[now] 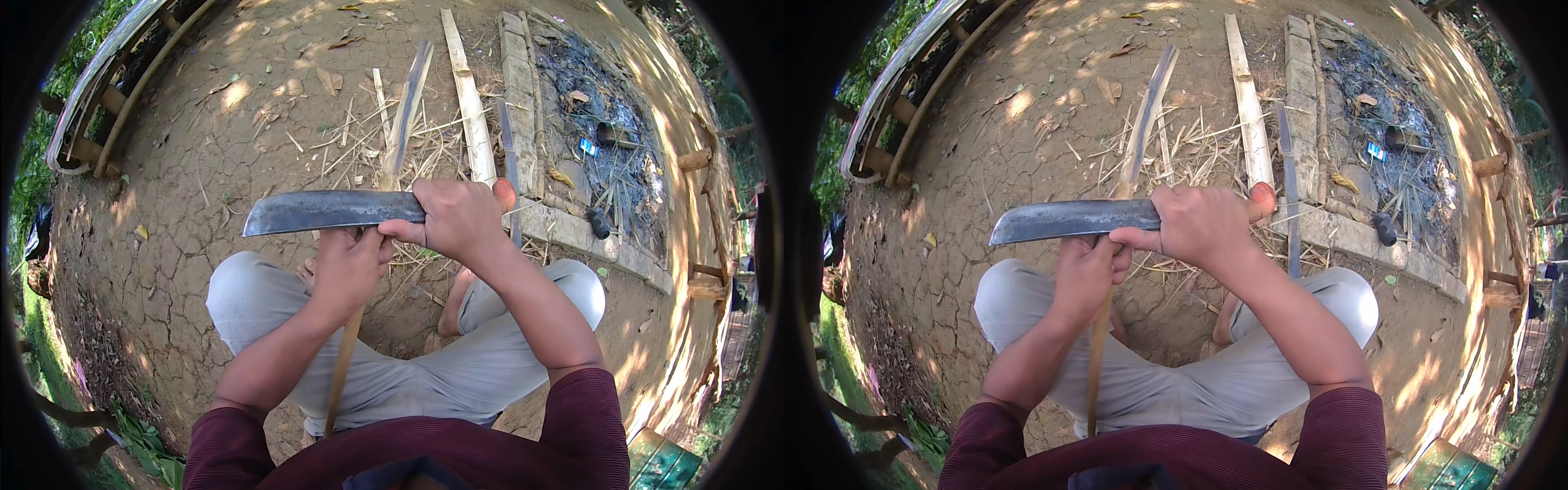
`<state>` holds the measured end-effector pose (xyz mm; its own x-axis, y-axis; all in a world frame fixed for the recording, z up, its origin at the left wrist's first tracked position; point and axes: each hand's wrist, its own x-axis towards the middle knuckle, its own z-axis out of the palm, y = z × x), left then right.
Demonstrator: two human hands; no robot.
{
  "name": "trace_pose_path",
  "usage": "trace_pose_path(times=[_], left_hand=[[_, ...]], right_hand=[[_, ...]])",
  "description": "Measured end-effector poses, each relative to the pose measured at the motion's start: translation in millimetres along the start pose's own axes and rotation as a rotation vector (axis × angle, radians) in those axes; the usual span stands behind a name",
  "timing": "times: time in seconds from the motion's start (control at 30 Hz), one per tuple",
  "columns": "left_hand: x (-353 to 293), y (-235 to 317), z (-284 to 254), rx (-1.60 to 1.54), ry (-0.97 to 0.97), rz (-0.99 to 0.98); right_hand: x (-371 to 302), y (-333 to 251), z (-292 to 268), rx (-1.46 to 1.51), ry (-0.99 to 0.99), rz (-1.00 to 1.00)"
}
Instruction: The person uses a large knife to shave thin strips from a long piece of bamboo by hand, working over a dirt area with wood shavings.
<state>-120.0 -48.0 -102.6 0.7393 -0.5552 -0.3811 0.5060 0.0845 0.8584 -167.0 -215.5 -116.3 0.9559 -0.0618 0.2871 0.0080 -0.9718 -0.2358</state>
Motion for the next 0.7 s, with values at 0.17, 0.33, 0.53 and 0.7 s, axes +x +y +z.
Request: trace_pose_path(times=[0.17, 0.33, 0.53, 0.7], left_hand=[[5, 1, 2, 0.076, -0.016, -0.037], [12, 6, -2, 0.058, -0.036, -0.038], [-17, 4, -39, 0.085, -0.116, 0.08], [0, 17, -8, -0.01, -0.063, -0.012]], right_hand=[[3, 23, 12, -0.041, 0.11, -0.076], [11, 27, 14, -0.059, 0.107, 0.002], [22, 187, -52, -0.05, 0.154, 0.97], [5, 98, -64, 0.473, 0.312, 0.901]])
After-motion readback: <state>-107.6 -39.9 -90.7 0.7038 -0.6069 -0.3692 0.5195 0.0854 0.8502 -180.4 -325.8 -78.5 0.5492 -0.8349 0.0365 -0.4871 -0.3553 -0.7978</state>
